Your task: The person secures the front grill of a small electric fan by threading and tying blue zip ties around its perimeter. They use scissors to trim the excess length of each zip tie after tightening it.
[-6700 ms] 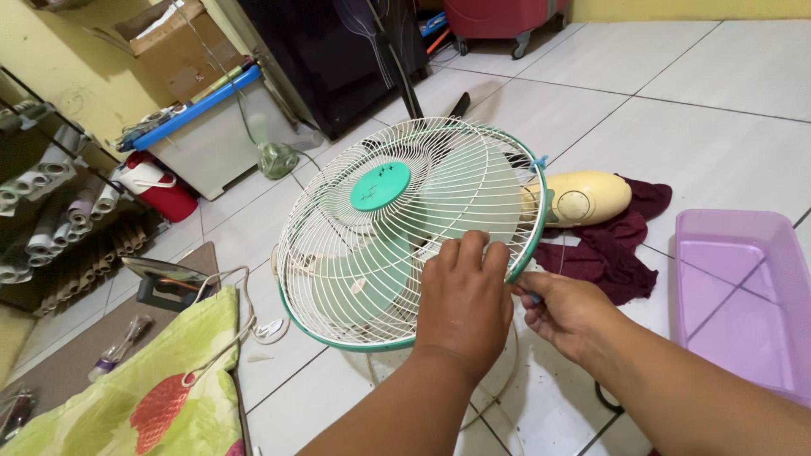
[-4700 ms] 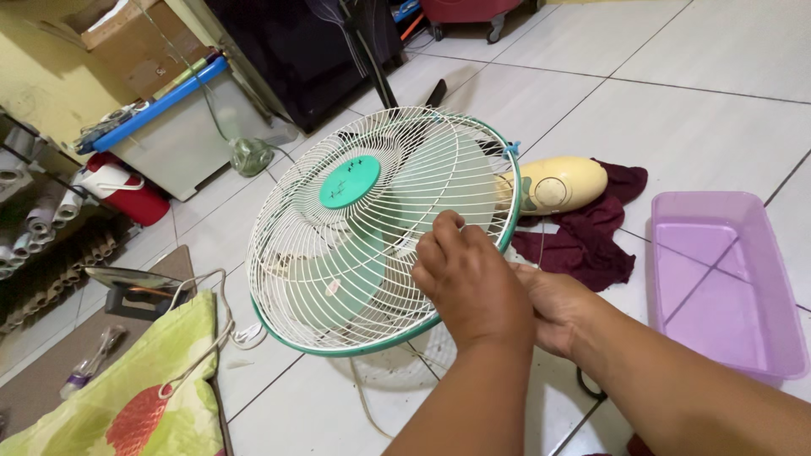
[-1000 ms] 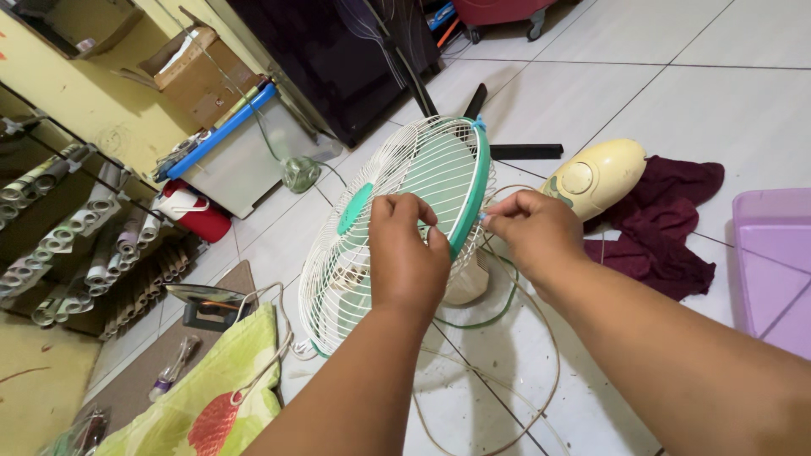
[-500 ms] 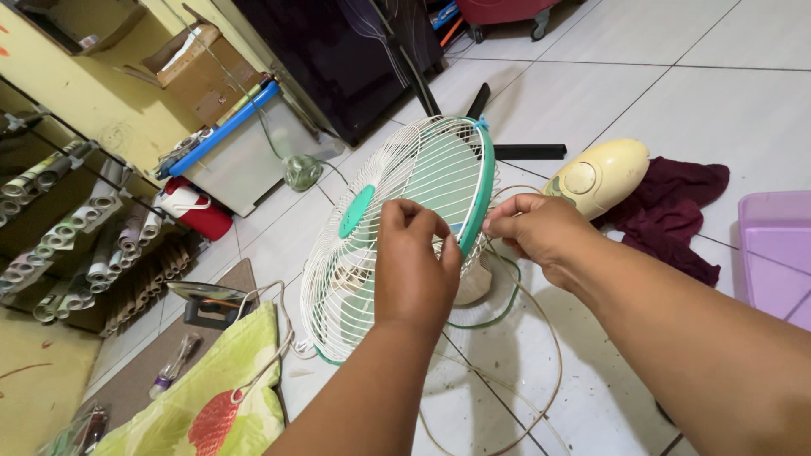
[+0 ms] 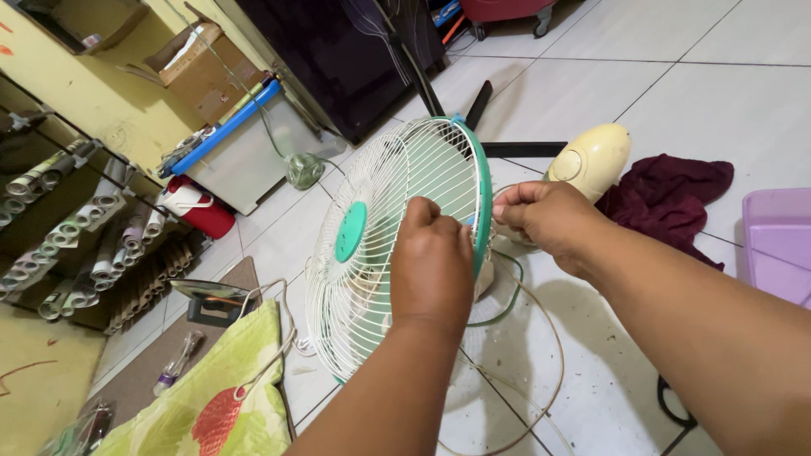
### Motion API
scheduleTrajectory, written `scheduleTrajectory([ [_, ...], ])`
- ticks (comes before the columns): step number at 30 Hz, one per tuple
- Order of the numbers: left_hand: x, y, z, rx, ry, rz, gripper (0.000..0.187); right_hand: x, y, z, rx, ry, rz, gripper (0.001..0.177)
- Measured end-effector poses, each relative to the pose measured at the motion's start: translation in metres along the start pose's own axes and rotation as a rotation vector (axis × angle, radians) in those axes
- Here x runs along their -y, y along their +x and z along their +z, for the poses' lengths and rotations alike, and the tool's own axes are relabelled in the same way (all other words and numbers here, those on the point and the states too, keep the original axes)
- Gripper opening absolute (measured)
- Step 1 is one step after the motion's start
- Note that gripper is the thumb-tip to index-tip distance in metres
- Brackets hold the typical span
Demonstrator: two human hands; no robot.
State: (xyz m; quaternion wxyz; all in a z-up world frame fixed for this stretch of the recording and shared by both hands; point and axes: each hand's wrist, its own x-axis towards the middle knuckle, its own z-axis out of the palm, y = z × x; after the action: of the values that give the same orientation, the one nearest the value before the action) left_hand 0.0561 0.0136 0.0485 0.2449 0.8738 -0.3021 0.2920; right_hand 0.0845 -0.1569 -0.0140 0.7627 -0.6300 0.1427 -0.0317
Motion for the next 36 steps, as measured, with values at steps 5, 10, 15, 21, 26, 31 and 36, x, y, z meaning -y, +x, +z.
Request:
scheduleTrajectory([
  [5, -0.002, -0.005, 0.003, -0.050, 0.031, -0.019, 0.010, 0.000, -0.001, -0.001, 0.084, -0.046, -0.035, 0.007],
  [10, 0.003, -0.006, 0.000, -0.046, 0.007, -0.080, 0.007, -0.001, 0.003, 0.011, 0.084, -0.086, -0.113, 0.007],
  [15, 0.007, -0.009, -0.009, -0.024, -0.008, -0.083, 0.009, 0.006, 0.008, 0.016, 0.140, -0.152, -0.140, 0.005],
  [21, 0.008, -0.019, -0.020, -0.027, -0.002, -0.183, 0.007, 0.016, 0.008, 0.025, 0.204, -0.304, -0.212, 0.005],
  [26, 0.005, -0.027, -0.026, -0.046, -0.042, -0.232, 0.007, 0.019, 0.010, 0.035, 0.214, -0.313, -0.195, 0.006],
  [31, -0.003, -0.019, -0.023, -0.055, -0.022, -0.302, 0.015, 0.020, 0.016, 0.025, 0.283, -0.275, -0.181, 0.007],
  [36, 0.002, -0.013, -0.031, -0.002, 0.086, -0.214, 0.027, 0.017, 0.018, 0.028, 0.320, -0.212, -0.169, 0.008],
])
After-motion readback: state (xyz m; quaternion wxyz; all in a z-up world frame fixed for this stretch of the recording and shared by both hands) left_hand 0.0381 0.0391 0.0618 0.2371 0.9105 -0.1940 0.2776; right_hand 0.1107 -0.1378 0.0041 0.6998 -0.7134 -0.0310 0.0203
